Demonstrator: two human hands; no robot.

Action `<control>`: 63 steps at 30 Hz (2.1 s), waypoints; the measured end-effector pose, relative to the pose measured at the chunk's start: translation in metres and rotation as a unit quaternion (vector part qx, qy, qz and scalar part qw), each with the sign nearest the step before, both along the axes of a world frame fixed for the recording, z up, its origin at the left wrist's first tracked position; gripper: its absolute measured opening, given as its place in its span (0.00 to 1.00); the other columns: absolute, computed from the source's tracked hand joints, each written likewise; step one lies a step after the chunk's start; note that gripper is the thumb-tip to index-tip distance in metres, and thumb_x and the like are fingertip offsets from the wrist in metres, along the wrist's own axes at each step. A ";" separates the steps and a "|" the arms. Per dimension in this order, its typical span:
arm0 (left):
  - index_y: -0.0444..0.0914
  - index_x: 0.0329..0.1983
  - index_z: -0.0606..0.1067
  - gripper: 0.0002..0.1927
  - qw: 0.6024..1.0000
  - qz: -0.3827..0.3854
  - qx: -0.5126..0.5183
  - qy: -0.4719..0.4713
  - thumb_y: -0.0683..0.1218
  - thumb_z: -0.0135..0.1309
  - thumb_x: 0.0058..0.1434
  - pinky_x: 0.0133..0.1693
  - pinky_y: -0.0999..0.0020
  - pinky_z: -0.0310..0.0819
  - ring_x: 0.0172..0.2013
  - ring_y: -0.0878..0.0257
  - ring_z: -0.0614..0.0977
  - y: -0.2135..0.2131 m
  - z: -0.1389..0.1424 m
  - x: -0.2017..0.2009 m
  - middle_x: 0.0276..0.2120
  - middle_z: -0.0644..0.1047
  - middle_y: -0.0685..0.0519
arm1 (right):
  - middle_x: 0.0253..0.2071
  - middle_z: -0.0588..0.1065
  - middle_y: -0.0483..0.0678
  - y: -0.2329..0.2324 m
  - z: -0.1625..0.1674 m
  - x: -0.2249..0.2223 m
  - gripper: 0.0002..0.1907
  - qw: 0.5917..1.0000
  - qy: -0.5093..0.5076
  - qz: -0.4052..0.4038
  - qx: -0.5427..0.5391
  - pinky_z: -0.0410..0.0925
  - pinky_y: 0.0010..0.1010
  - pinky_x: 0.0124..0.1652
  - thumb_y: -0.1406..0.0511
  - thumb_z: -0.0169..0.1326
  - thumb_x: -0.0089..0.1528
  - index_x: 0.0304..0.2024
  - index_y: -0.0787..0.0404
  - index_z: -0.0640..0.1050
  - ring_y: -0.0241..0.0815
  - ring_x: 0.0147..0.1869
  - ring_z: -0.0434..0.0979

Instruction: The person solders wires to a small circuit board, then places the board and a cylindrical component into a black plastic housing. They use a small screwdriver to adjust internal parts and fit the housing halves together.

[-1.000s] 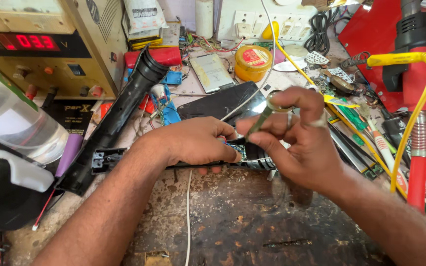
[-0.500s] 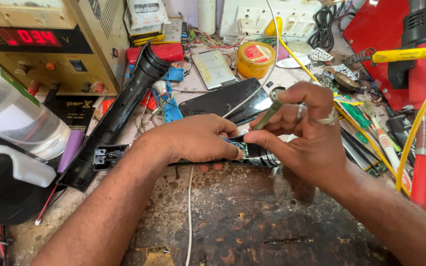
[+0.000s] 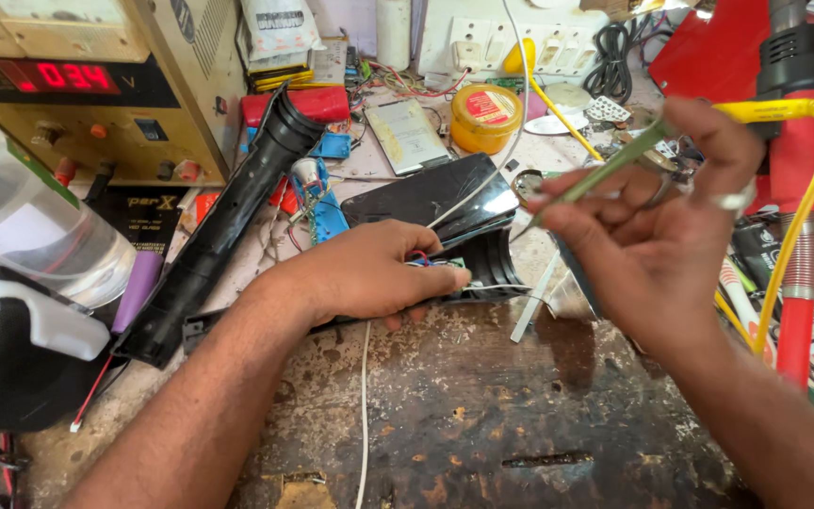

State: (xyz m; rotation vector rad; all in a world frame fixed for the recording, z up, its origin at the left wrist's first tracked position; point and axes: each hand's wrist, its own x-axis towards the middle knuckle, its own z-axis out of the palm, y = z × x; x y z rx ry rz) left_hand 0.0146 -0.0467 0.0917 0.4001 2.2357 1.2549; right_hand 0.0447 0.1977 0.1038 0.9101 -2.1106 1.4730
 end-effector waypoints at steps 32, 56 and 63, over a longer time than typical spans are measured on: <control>0.35 0.44 0.79 0.19 0.998 -0.035 0.024 -0.039 0.55 0.50 0.65 0.32 0.69 0.78 0.29 0.66 0.80 -0.005 -0.013 -0.012 0.31 0.81 0.53 | 0.52 0.72 0.62 -0.031 -0.046 0.010 0.35 0.995 0.059 0.078 0.030 0.79 0.38 0.52 0.81 0.56 0.66 0.61 0.54 0.50 0.53 0.56 0.84; 0.34 0.41 0.80 0.17 0.996 -0.051 0.042 -0.052 0.53 0.52 0.65 0.30 0.71 0.75 0.28 0.68 0.78 -0.003 -0.013 -0.014 0.27 0.79 0.55 | 0.44 0.81 0.53 -0.036 -0.043 0.005 0.32 0.965 0.216 0.045 0.140 0.77 0.28 0.41 0.76 0.64 0.63 0.56 0.56 0.57 0.45 0.47 0.87; 0.35 0.41 0.80 0.13 0.996 -0.051 0.049 -0.054 0.48 0.49 0.64 0.30 0.70 0.76 0.28 0.69 0.79 -0.003 -0.012 -0.015 0.28 0.80 0.55 | 0.46 0.79 0.60 -0.037 -0.041 0.009 0.30 0.972 0.175 0.089 0.127 0.78 0.34 0.42 0.78 0.60 0.58 0.54 0.57 0.59 0.56 0.48 0.85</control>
